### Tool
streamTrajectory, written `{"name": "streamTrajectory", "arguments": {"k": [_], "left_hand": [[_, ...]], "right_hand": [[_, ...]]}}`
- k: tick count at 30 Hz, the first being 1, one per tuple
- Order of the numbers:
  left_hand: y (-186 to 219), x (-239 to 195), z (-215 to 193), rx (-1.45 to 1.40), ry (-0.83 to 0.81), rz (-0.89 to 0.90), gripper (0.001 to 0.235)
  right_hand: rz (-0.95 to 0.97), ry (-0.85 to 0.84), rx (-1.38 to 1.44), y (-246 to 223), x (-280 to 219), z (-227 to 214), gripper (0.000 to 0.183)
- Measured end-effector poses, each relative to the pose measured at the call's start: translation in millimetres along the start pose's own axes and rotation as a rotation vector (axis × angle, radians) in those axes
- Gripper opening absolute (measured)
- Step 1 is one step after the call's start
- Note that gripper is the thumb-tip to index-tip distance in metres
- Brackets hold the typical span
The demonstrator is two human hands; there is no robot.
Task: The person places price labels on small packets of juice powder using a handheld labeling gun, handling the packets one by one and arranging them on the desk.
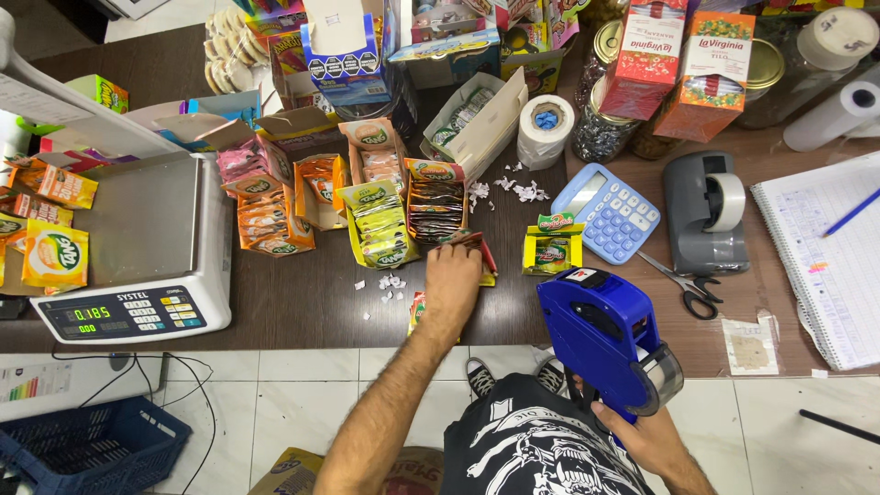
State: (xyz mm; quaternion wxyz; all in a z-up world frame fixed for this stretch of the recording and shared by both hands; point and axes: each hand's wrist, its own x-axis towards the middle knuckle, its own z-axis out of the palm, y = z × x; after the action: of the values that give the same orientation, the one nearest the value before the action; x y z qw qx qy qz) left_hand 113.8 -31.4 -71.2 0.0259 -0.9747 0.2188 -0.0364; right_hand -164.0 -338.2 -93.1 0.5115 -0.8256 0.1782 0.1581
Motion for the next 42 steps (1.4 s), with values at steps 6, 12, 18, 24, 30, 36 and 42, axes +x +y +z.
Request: {"name": "streamTrajectory", "arguments": {"k": [6, 12, 18, 24, 30, 36, 42], "left_hand": [[3, -2, 15, 0.099, 0.200, 0.001, 0.018], [30, -33, 11, -0.043, -0.066, 0.134, 0.027], [45, -41, 15, 0.257, -0.050, 0.049, 0.050], [45, -46, 2, 0.245, 0.107, 0.014, 0.051], [41, -50, 15, 0.233, 0.184, -0.004, 0.047], [40, -48, 24, 0.288, 0.140, -0.017, 0.036], [32, -36, 20, 0.244, 0.157, -0.030, 0.038]], "right_hand": [[-0.108, -0.026, 0.047, -9, 0, -1, 0.045], [-0.110, -0.067, 0.047, -29, -2, -3, 0.049], [-0.114, -0.074, 0.022, -28, 2, -3, 0.050], [-0.126, -0.107, 0.050, -36, 0, -4, 0.049], [-0.172, -0.105, 0.029, -27, -1, -3, 0.045], [-0.065, -0.105, 0.014, -25, -3, -1, 0.049], [-0.195, -0.091, -0.005, -9, -2, 2, 0.045]]}}
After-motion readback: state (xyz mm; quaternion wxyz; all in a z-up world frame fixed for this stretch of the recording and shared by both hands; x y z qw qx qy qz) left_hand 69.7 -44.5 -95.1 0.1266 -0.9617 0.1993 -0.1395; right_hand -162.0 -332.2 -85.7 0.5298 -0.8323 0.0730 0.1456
